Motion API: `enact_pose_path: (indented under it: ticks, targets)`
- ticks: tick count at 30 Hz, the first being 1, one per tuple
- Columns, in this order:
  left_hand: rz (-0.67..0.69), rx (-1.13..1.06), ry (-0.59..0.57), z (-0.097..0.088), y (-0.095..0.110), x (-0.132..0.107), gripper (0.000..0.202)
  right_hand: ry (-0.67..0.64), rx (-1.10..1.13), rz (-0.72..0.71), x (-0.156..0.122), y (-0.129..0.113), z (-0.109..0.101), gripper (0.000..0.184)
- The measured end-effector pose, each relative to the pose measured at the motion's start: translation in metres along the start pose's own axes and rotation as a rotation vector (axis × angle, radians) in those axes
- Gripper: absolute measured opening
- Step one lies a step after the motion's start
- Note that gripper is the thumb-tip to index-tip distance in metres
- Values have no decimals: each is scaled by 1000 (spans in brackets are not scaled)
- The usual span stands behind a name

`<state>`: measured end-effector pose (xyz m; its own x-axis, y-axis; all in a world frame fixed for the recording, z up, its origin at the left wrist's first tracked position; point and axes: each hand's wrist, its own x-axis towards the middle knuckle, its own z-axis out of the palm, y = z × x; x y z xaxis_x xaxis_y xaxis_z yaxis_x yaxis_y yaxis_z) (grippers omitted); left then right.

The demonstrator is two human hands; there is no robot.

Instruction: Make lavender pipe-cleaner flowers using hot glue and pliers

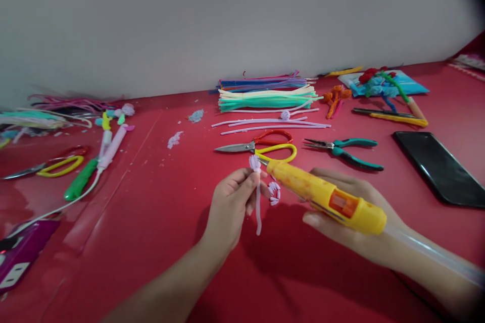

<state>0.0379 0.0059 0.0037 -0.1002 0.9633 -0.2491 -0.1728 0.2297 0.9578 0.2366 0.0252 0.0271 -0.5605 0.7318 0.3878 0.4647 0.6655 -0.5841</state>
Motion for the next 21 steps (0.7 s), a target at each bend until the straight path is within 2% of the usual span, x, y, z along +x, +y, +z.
enact_pose_path:
  ticks: [5, 12, 21]
  targets:
    - [-8, -36, -5, 0, 0, -1, 22, 48, -46, -29, -5, -2, 6, 28]
    - [7, -40, -40, 0, 1, -2, 22, 37, -52, 3, -5, 0, 7, 33]
    - [8, -43, -48, 0, 2, -3, 24, 27, -86, 27, -7, 1, 10, 31]
